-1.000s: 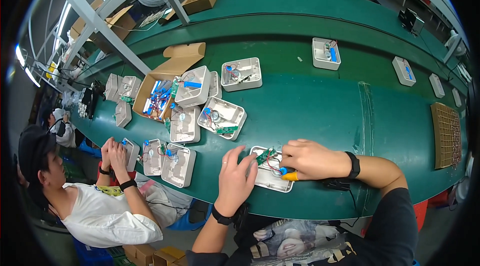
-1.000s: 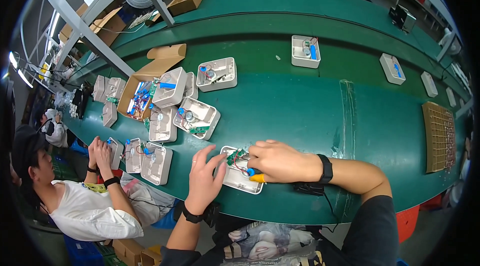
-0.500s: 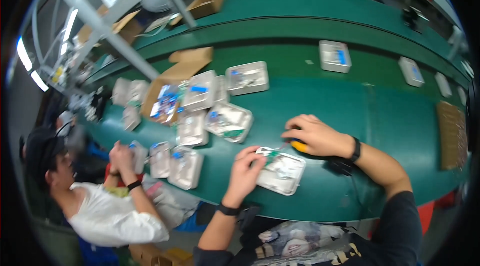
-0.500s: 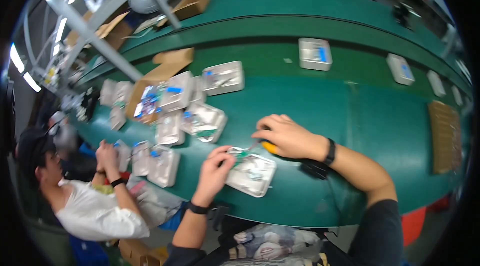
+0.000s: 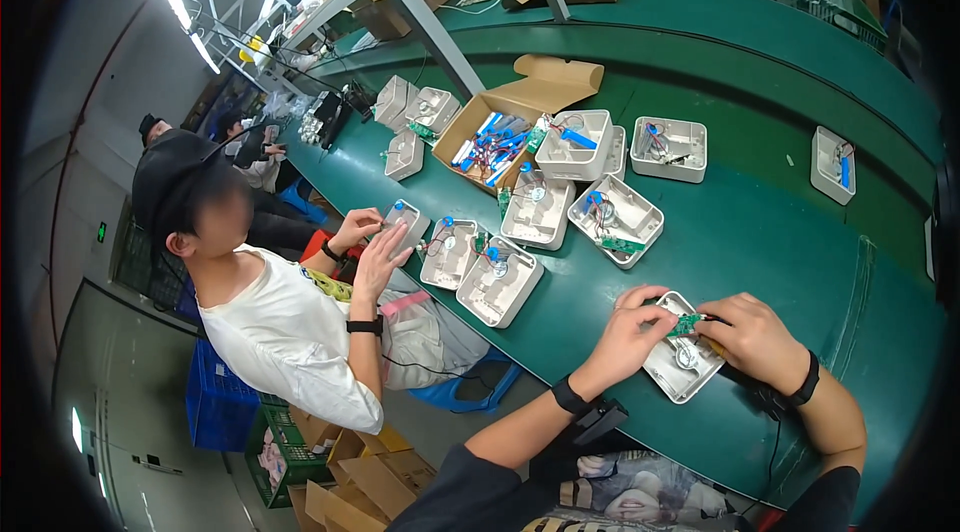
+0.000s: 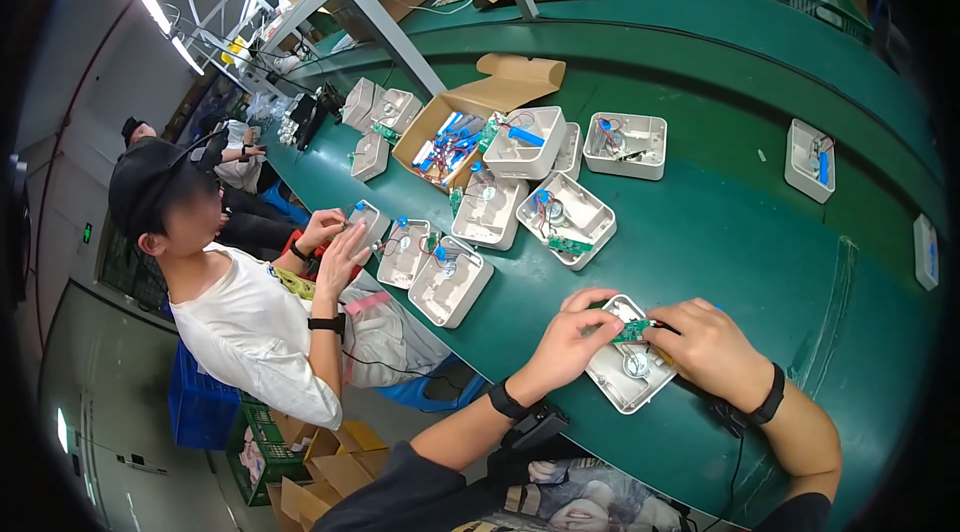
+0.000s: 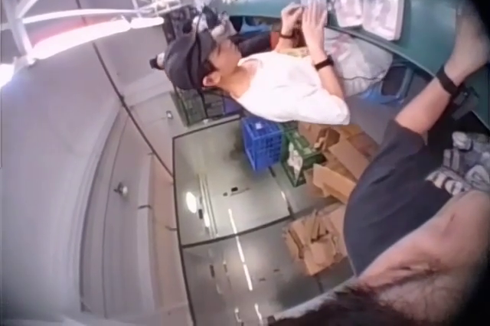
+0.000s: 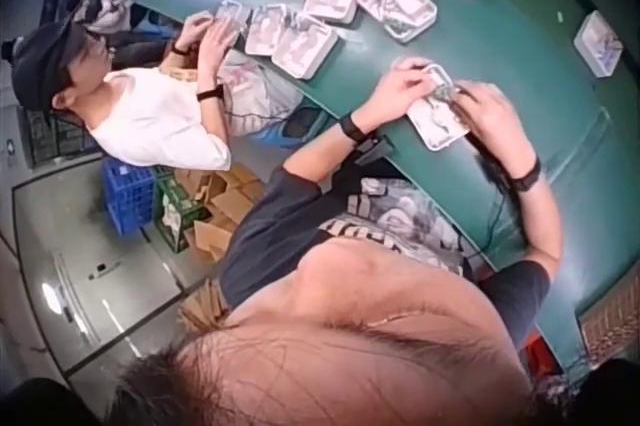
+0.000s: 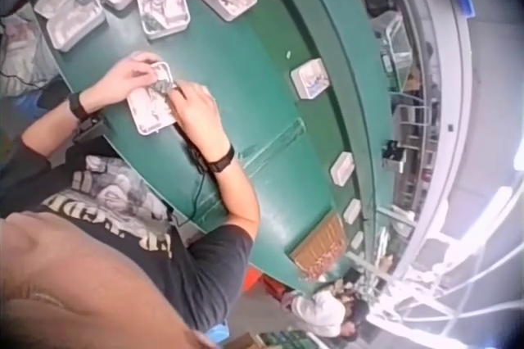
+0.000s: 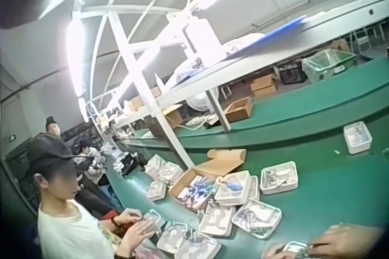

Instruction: The person assembles electronic devices by placing a circuit board and a blue battery into a white plastic housing, using a yellow-handled tool to secure the components, and setting the unit aside.

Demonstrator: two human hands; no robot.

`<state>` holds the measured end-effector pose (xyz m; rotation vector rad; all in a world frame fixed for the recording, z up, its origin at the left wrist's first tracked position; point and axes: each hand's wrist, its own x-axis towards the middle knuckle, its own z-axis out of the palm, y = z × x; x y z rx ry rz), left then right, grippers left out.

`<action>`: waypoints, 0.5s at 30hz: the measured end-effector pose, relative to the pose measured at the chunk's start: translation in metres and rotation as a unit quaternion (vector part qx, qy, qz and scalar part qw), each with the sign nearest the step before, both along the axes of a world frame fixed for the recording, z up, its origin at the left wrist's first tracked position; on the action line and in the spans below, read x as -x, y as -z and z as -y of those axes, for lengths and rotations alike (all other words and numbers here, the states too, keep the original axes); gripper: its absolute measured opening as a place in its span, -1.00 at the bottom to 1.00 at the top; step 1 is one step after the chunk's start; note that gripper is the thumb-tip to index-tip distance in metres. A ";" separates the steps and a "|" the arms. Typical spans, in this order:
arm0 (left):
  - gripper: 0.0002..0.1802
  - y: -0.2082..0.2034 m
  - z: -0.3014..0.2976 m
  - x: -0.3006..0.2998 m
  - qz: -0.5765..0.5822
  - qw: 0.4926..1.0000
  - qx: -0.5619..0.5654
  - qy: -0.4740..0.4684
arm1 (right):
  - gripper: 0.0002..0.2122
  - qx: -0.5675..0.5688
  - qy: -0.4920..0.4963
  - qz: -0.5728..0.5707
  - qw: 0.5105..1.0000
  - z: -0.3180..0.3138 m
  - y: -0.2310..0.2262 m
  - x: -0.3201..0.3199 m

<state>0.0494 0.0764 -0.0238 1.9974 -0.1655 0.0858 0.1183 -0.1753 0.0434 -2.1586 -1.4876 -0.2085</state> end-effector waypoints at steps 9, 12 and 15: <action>-0.43 -0.015 -0.011 0.030 0.030 0.993 -0.116 -0.017 | -0.79 -0.031 0.033 0.113 0.993 0.007 0.012 0.001; -0.43 -0.025 -0.014 0.031 0.048 0.989 -0.139 -0.013 | -0.80 -0.054 0.051 0.112 0.991 -0.006 0.004 -0.001; -0.46 -0.028 -0.010 0.024 0.000 0.993 -0.120 0.007 | -0.79 -0.038 0.055 0.029 0.997 -0.006 0.017 -0.002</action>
